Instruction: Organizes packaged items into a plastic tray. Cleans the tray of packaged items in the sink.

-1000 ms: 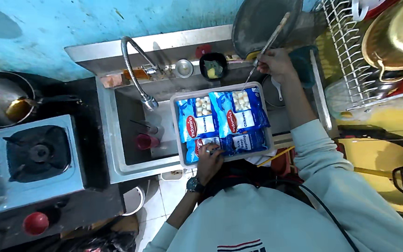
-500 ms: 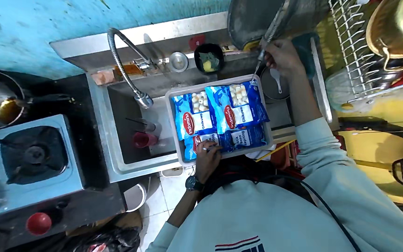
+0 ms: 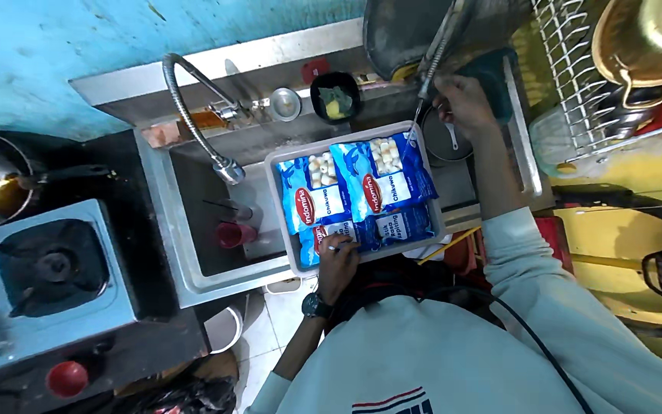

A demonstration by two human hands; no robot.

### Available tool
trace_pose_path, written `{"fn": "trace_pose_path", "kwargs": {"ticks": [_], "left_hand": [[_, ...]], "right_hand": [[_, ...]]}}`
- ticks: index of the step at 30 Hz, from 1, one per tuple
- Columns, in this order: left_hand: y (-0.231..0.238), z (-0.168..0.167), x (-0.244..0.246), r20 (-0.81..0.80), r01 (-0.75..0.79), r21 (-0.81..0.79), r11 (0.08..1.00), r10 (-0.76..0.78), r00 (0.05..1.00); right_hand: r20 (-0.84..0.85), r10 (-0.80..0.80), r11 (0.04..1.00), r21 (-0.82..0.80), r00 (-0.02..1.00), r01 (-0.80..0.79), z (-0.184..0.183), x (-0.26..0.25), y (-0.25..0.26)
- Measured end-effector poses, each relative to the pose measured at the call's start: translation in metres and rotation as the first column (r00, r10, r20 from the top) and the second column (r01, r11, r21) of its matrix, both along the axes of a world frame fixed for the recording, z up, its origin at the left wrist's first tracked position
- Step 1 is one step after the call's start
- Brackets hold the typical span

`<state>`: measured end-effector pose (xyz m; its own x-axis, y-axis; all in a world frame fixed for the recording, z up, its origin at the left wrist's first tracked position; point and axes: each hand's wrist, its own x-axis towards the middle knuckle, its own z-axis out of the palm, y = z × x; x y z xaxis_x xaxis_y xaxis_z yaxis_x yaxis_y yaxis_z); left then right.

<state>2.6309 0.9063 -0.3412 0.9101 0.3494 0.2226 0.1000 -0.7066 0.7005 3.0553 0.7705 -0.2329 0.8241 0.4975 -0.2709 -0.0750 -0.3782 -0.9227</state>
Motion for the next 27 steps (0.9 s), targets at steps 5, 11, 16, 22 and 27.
{"fn": "trace_pose_path", "kwargs": {"ticks": [5, 11, 16, 22, 27], "left_hand": [[0.004, 0.009, -0.006, 0.015, -0.036, -0.057, 0.998, 0.037, 0.999], [0.029, 0.014, -0.013, 0.071, -0.15, -0.041, 0.988, 0.152, 0.986], [0.047, 0.015, -0.013, 0.06, -0.107, -0.01, 0.994, 0.108, 0.992], [0.046, 0.02, -0.028, -0.018, -0.141, 0.031, 0.99, 0.142, 0.99], [0.043, 0.011, -0.066, -0.053, -0.234, 0.079, 0.969, 0.238, 0.97]], "right_hand": [[-0.116, -0.176, 0.984, 0.016, 0.978, 0.179, -0.036, -0.039, -0.044], [-0.18, -0.254, 0.967, -0.041, 0.95, 0.25, -0.065, -0.071, -0.082], [0.039, -0.117, 0.993, -0.021, 0.992, 0.118, -0.022, -0.034, -0.049], [0.037, -0.044, 0.998, 0.051, 0.998, 0.042, 0.014, 0.013, 0.013], [0.068, -0.054, 0.998, -0.015, 0.996, 0.055, 0.015, 0.017, 0.03]]}}
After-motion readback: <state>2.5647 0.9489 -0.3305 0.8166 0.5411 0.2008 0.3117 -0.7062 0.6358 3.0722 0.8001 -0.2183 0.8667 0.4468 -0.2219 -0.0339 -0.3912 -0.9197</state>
